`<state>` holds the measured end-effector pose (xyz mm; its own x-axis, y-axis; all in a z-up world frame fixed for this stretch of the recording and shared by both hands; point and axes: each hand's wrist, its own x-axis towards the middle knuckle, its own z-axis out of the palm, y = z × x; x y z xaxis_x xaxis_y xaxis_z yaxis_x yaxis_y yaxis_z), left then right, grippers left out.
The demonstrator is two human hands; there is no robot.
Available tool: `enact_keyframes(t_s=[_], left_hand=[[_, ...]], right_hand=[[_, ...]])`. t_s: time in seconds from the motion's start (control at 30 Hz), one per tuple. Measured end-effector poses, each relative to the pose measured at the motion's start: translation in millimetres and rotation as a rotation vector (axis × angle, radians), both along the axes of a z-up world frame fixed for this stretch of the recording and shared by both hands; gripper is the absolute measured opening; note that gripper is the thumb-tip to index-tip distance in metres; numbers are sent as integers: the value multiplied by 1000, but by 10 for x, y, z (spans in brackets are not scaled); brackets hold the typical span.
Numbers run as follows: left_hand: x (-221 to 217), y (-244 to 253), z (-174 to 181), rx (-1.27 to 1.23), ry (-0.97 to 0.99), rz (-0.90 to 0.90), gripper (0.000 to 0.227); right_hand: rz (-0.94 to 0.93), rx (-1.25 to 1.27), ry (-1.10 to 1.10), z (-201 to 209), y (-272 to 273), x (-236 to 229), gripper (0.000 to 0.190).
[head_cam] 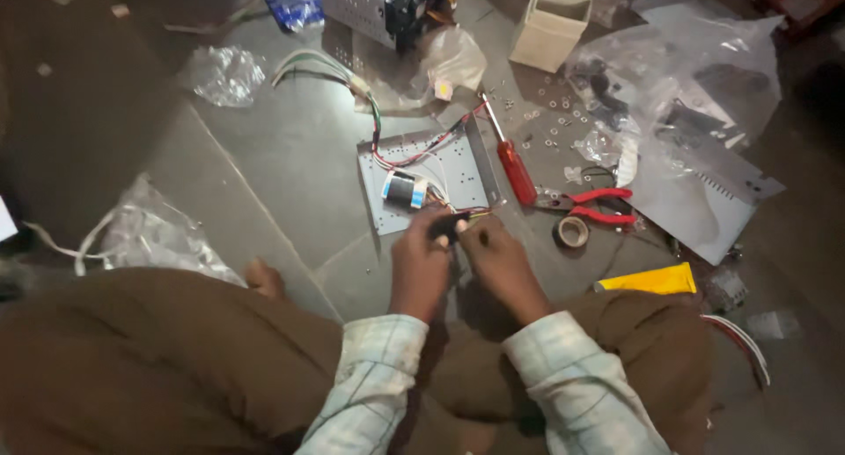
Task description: The person sits on the floor assembling an electronic device. They strip wires, insert a small black component into a metal box, and use pliers to crimp connectors onto the wires.
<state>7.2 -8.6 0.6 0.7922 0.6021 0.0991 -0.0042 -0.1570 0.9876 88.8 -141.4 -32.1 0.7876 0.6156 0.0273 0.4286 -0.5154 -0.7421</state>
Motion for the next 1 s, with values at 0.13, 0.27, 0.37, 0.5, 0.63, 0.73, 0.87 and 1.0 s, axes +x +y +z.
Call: enact_keyframes(t_s=[0.13, 0.27, 0.37, 0.5, 0.63, 0.73, 0.87, 1.0], left_hand=[[120, 150, 175, -535, 75, -25, 45], [79, 390, 450, -328, 77, -189, 37], [85, 704, 667, 267, -31, -173, 27], [19, 927, 630, 275, 192, -155, 44], [258, 789, 316, 149, 217, -148, 49], [436, 815, 174, -52, 258, -186, 36], [496, 937, 163, -223, 157, -246, 31], [450, 1000, 223, -330, 150, -421, 31]], right_hand=[[45, 256, -260, 594, 88, -123, 60], [-48, 345, -101, 848, 242, -167, 54], [-76, 450, -90, 819, 301, -9, 55], [-124, 592, 145, 620, 354, 71, 54], [-138, 623, 316, 542, 342, 112, 55], [-132, 602, 381, 577, 321, 130, 57], [-94, 666, 532, 594, 310, 197, 57], [-128, 585, 520, 579, 318, 276, 54]])
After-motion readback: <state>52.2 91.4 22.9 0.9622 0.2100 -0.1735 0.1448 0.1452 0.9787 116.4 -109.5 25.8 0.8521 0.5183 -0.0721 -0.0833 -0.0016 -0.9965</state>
